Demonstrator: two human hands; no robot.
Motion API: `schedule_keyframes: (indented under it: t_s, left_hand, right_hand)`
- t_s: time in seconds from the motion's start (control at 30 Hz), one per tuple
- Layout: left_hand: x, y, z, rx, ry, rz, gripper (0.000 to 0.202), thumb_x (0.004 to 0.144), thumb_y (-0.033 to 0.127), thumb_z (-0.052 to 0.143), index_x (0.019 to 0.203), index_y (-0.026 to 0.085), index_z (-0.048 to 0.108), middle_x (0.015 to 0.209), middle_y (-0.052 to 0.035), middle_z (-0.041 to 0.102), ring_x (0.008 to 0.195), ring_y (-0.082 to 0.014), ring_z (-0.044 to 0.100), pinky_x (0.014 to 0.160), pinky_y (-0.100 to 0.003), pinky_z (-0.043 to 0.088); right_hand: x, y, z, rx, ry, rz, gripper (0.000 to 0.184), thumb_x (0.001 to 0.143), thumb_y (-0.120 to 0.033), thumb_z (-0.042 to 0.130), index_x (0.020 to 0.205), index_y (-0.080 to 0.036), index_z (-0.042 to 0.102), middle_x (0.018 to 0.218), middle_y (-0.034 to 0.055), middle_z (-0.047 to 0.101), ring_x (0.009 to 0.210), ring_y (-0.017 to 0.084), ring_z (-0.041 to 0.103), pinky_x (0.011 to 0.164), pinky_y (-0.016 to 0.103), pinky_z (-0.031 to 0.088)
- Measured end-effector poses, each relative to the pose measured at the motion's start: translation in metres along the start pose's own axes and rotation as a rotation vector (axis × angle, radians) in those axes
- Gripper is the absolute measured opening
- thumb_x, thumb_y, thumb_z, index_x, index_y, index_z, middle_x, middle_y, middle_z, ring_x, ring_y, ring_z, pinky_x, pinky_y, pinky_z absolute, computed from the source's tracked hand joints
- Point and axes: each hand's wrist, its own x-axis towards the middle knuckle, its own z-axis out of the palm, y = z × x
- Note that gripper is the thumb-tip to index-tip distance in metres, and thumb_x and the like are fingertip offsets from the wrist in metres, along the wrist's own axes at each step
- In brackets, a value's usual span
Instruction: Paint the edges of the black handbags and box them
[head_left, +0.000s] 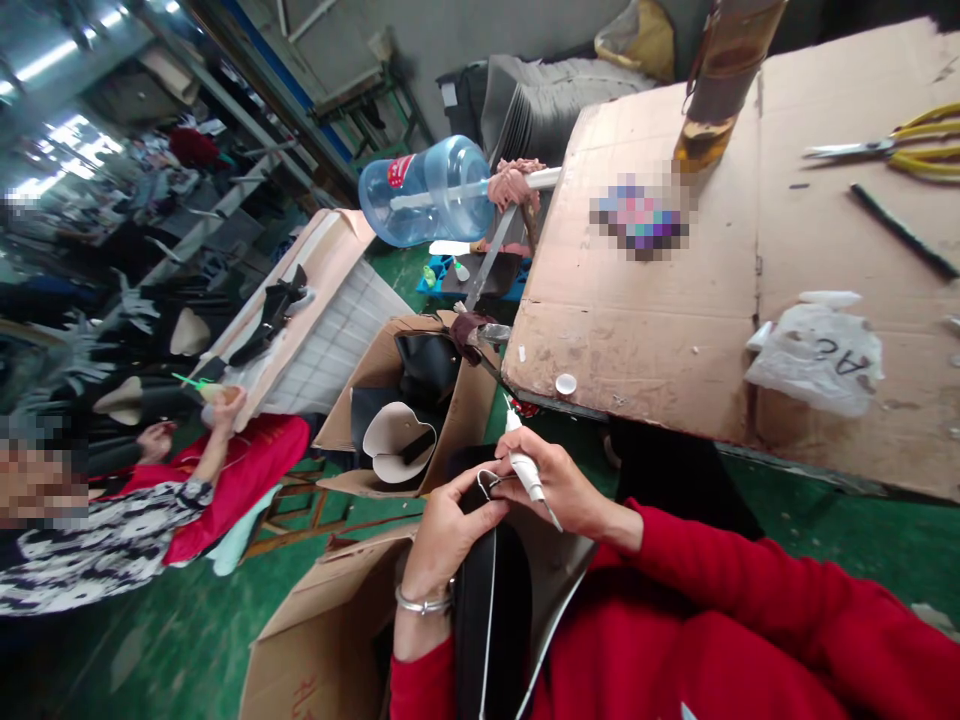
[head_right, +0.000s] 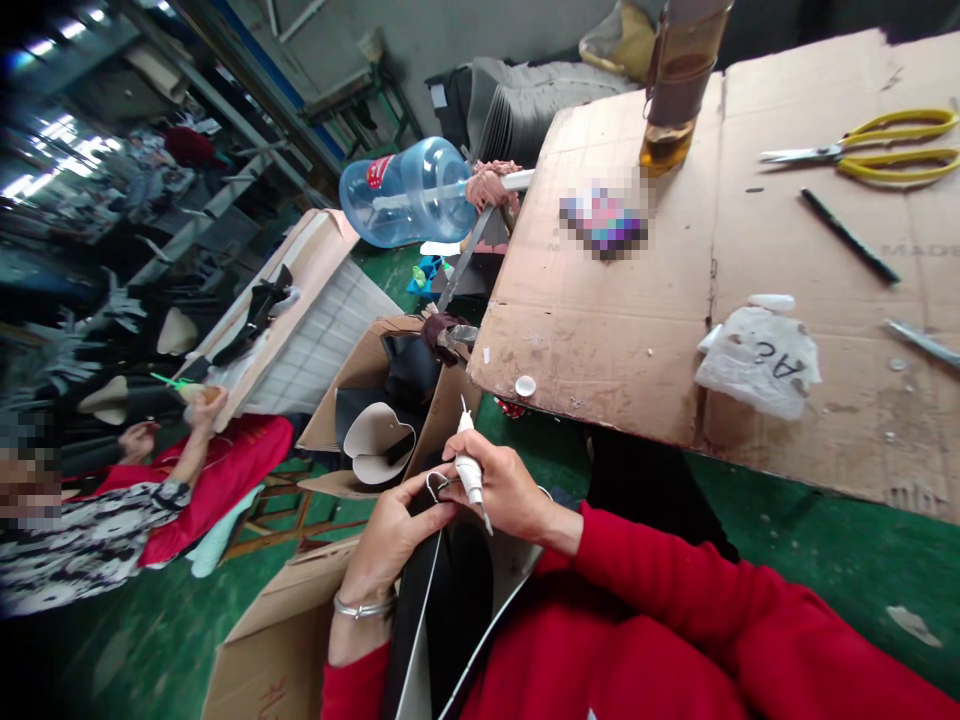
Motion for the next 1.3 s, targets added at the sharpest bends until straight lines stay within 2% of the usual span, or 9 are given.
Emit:
schedule_keyframes:
  t_s: [0.13,0.27,0.53,0.63,0.8,0.93,1.1,1.2,1.3]
  left_hand:
    - [0.003,0.0,0.001,0.035,0.007,-0.022,0.026,0.081,0.038,0.08,0.099,0.019,0.081,0.093,-0.0029,0.079,0.089,-0.024,0.07,0.083,-0.029,0.049]
    - [0.005,-0.003,0.005,-0.036,0.046,-0.039,0.022,0.08,0.036,0.08,0.09,0.017,0.08,0.08,-0.0013,0.075,0.074,-0.0187,0.065,0.069,-0.025,0.045]
    - [0.013,0.004,0.021,-0.108,0.117,-0.06,0.025,0.076,0.038,0.082,0.089,0.017,0.084,0.087,-0.0052,0.079,0.081,-0.021,0.067,0.074,-0.026,0.048]
    - [0.018,0.007,0.029,-0.192,0.12,-0.086,0.024,0.072,0.035,0.085,0.084,0.016,0.083,0.082,-0.0052,0.078,0.076,-0.0196,0.066,0.071,-0.025,0.048]
    - [0.03,0.009,0.044,-0.327,0.092,-0.139,0.026,0.067,0.037,0.089,0.076,0.015,0.078,0.071,-0.003,0.072,0.065,-0.016,0.062,0.062,-0.023,0.047]
    - [0.043,0.013,0.055,-0.384,0.077,-0.152,0.028,0.065,0.037,0.09,0.073,0.015,0.076,0.068,-0.0019,0.071,0.059,-0.0143,0.06,0.058,-0.023,0.045]
    - [0.062,0.014,0.068,-0.278,0.044,-0.083,0.025,0.071,0.038,0.086,0.075,0.014,0.077,0.068,-0.0014,0.07,0.061,-0.0146,0.059,0.059,-0.023,0.043]
    - [0.071,0.012,0.074,-0.24,0.027,-0.056,0.022,0.071,0.036,0.085,0.075,0.015,0.077,0.069,-0.0007,0.07,0.063,-0.0154,0.058,0.06,-0.024,0.043]
    - [0.075,0.011,0.077,-0.207,0.014,-0.032,0.019,0.072,0.033,0.083,0.077,0.016,0.078,0.071,-0.0003,0.07,0.065,-0.0154,0.059,0.062,-0.024,0.043]
  right_hand:
    - [-0.001,0.0,-0.005,-0.009,0.022,-0.025,0.022,0.092,-0.029,0.073,0.106,-0.022,0.058,0.079,-0.004,0.061,0.063,0.011,0.051,0.061,0.022,0.041]
    - [-0.001,0.002,-0.008,-0.061,0.03,-0.065,0.016,0.094,-0.029,0.072,0.103,-0.021,0.061,0.086,-0.0022,0.062,0.065,0.011,0.051,0.062,0.022,0.04]
    - [0.001,0.004,-0.025,-0.208,0.016,-0.181,0.008,0.099,-0.028,0.068,0.1,-0.022,0.064,0.091,0.0018,0.071,0.073,0.015,0.065,0.067,0.024,0.047]
    - [0.001,-0.001,-0.043,-0.254,0.036,-0.257,0.012,0.103,-0.031,0.064,0.111,-0.023,0.067,0.096,0.0036,0.075,0.08,0.016,0.07,0.074,0.026,0.053]
    - [0.001,-0.024,-0.091,-0.293,0.124,-0.295,0.041,0.104,-0.044,0.063,0.139,-0.022,0.062,0.102,0.0059,0.077,0.083,0.018,0.074,0.078,0.028,0.057]
    - [0.003,-0.033,-0.126,-0.454,0.301,-0.303,0.034,0.101,-0.049,0.067,0.12,-0.023,0.075,0.11,0.0094,0.077,0.089,0.024,0.072,0.077,0.034,0.056]
    - [0.004,-0.025,-0.138,-0.468,0.47,-0.116,0.026,0.096,-0.047,0.071,0.096,-0.021,0.074,0.088,0.006,0.076,0.073,0.022,0.068,0.063,0.031,0.052]
    - [0.003,-0.018,-0.137,-0.458,0.467,-0.041,0.028,0.092,-0.048,0.074,0.09,-0.021,0.07,0.074,0.0012,0.07,0.061,0.017,0.062,0.054,0.027,0.045]
    - [0.004,-0.014,-0.138,-0.419,0.407,-0.027,0.027,0.09,-0.048,0.077,0.09,-0.021,0.071,0.077,0.0007,0.072,0.062,0.017,0.064,0.056,0.027,0.046]
